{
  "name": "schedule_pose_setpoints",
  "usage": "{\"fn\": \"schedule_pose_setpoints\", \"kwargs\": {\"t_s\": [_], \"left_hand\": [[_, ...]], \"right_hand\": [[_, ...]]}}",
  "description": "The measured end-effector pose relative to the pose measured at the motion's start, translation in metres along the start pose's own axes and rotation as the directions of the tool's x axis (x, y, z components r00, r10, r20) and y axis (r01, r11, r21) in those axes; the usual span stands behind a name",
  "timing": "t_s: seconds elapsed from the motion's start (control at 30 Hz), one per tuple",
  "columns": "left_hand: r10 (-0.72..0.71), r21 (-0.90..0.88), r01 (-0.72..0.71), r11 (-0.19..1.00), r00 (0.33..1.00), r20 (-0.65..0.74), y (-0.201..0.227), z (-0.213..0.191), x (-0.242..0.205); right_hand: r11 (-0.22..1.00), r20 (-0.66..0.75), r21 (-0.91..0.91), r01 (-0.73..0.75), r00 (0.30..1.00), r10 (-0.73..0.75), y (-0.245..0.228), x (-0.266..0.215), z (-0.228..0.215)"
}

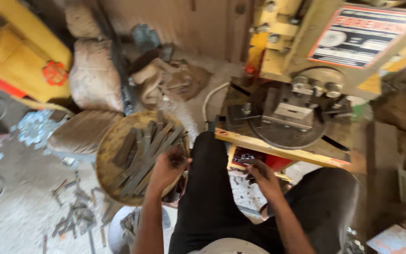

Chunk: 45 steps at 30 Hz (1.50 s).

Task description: The person sits on the floor and repeatedly places metal strips into a hydraulic press machine. They operate the press to cut or shape the strips, then remove the processed pieces and place them into a nearby container.

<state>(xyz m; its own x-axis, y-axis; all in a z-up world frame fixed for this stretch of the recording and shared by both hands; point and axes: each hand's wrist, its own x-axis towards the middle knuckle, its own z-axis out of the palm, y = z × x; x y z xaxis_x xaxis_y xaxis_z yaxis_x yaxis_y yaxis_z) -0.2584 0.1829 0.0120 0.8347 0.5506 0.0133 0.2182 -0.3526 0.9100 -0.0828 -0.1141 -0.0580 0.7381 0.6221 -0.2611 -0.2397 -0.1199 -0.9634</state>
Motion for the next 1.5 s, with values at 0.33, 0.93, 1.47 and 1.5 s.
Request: {"fn": "schedule_pose_setpoints", "kwargs": {"t_s": [0.33, 0.93, 1.47, 1.5], "left_hand": [[0.125, -0.273, -0.073, 0.959, 0.976, 0.178, 0.103, 0.203, 0.081], [0.149, -0.448, 0.021, 0.894, 0.928, 0.341, 0.114, 0.254, 0.111], [-0.004, -0.534, 0.232, 0.813, 0.92, 0.393, 0.126, 0.256, 0.14], [-0.004, -0.521, 0.224, 0.824, 0.92, 0.391, 0.127, 0.255, 0.14]], "right_hand": [[0.989, -0.112, 0.028, 0.143, 0.984, -0.139, -0.062, -0.01, -0.034], [0.96, -0.541, -0.013, 0.278, 0.806, -0.241, -0.083, 0.014, -0.065], [0.914, -0.545, 0.028, 0.404, 0.773, -0.325, -0.095, 0.044, -0.062], [0.917, -0.545, 0.1, 0.385, 0.793, -0.273, -0.097, 0.044, -0.06]]}}
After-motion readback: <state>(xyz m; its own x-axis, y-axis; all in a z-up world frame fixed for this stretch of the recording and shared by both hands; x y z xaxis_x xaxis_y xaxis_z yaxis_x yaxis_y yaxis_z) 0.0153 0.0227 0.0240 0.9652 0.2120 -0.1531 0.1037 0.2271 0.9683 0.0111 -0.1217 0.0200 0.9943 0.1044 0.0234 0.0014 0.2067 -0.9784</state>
